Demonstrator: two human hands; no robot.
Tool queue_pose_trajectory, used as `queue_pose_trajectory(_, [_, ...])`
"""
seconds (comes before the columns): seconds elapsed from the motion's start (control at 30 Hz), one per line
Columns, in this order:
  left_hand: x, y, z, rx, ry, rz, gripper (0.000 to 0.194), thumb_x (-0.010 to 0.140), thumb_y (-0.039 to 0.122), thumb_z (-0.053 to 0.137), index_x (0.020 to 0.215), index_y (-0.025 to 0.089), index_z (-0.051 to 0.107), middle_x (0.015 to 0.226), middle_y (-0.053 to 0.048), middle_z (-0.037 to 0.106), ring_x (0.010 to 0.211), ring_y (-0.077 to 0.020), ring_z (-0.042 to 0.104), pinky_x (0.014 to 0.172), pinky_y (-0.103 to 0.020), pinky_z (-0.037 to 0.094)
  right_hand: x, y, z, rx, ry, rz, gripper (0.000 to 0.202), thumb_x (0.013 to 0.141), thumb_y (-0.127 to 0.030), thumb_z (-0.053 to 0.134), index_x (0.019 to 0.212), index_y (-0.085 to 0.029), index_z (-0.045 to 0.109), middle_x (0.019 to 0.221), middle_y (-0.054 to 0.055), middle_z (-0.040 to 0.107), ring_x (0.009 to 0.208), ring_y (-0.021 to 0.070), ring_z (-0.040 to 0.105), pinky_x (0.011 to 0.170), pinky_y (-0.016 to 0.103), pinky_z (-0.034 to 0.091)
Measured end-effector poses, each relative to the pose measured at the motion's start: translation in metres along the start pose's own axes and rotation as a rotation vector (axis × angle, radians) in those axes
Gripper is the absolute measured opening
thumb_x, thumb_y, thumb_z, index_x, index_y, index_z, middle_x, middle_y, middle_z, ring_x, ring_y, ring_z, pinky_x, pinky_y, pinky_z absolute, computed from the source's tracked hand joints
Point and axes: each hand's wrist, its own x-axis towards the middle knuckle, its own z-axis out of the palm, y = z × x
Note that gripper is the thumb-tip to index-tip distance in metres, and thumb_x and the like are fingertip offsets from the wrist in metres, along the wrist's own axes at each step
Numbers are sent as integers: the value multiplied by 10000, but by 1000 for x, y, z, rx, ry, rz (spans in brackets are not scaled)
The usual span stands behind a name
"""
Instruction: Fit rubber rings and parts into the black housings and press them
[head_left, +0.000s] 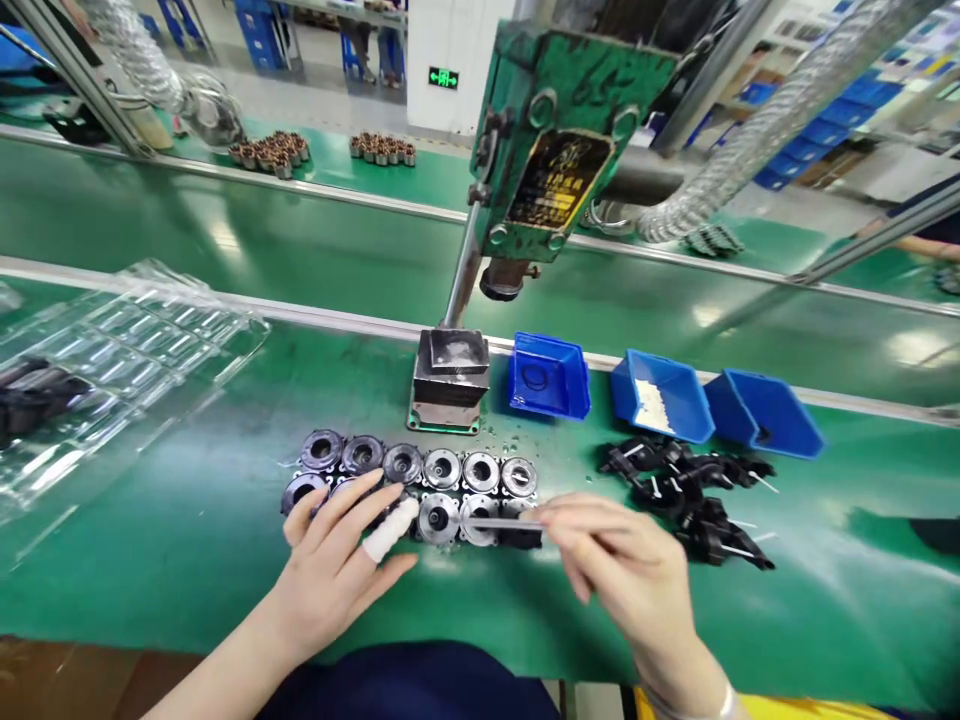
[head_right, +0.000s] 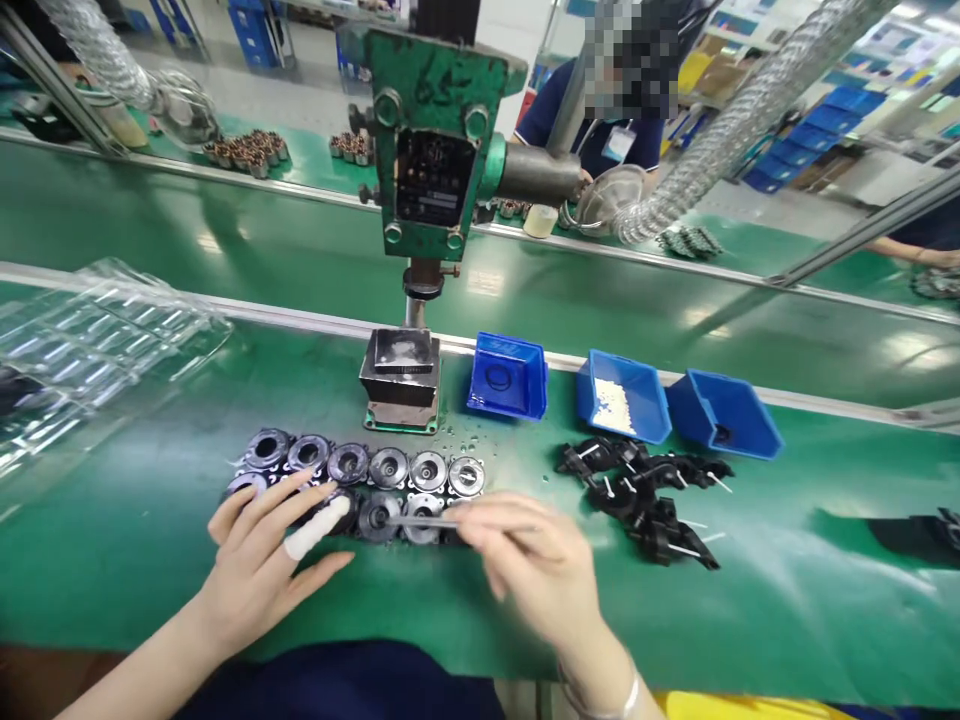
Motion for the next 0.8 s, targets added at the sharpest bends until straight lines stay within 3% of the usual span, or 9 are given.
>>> queue_pose_trajectory(0.03, [1, 3, 3, -6, -14, 15, 335, 871, 312, 753, 1189, 235, 682, 1197, -63, 734, 1267, -253, 591, 1185, -448, 210, -4, -2, 7, 15, -69, -9, 160, 943, -154, 645, 957, -232, 784, 924, 65, 777, 333, 70, 531, 319, 205, 478])
queue_pose_trajectory(0.1, [0, 7, 8, -18, -35, 46, 312, 889, 273, 734, 1196, 257, 679, 1195, -29, 739, 1287, -234, 578, 1195, -430, 188, -7, -3, 19, -7, -157, -36, 181, 953, -149, 629, 1004, -238, 778, 990, 67, 776, 350, 66, 555, 328, 183, 494])
queue_pose_trajectory(0.2, [-6, 8, 16, -34, -53, 67, 291, 930, 232, 678, 1217, 281, 674, 1169, 1, 751, 1316, -223, 558, 1203, -430, 158, -6, -1, 27, -86, -171, -111, 174, 952, -151, 634, 1016, -235, 773, 944, 52, 786, 591, 143, 721, 566, 234, 644])
queue_pose_trajectory(0.3, [-12, 6, 19, -55, -53, 48, 290, 968, 189, 606, 1233, 286, 671, 1161, 8, 753, 1325, -224, 552, 1198, -441, 157, -6, -1, 26, -104, -140, -131, 168, 948, -142, 638, 1000, -231, 770, 921, 52, 785, 824, 199, 765, 760, 311, 671])
queue_pose_trajectory(0.47, [-13, 6, 17, -96, -56, 59, 298, 992, 136, 531, 1210, 268, 686, 1170, 7, 750, 1337, -198, 538, 1195, -415, 158, -5, 2, 25, -96, -30, -134, 188, 933, -114, 651, 996, -244, 772, 947, 45, 782, 837, 193, 765, 775, 309, 670])
queue_pose_trajectory(0.67, [-9, 7, 15, -108, -60, 76, 282, 983, 130, 544, 1182, 258, 697, 1169, 4, 751, 1349, -187, 523, 1200, -398, 155, 3, 11, 32, -158, -89, -254, 216, 934, -90, 636, 1059, -221, 755, 986, 43, 785, 886, 171, 761, 816, 270, 654])
queue_pose_trajectory(0.8, [-8, 7, 14, -122, -67, 78, 267, 978, 124, 559, 1165, 250, 703, 1156, 16, 755, 1335, -180, 536, 1199, -381, 149, 3, 10, 26, -212, -86, -239, 248, 915, -50, 634, 1063, -213, 748, 996, 37, 786, 909, 163, 754, 838, 257, 638])
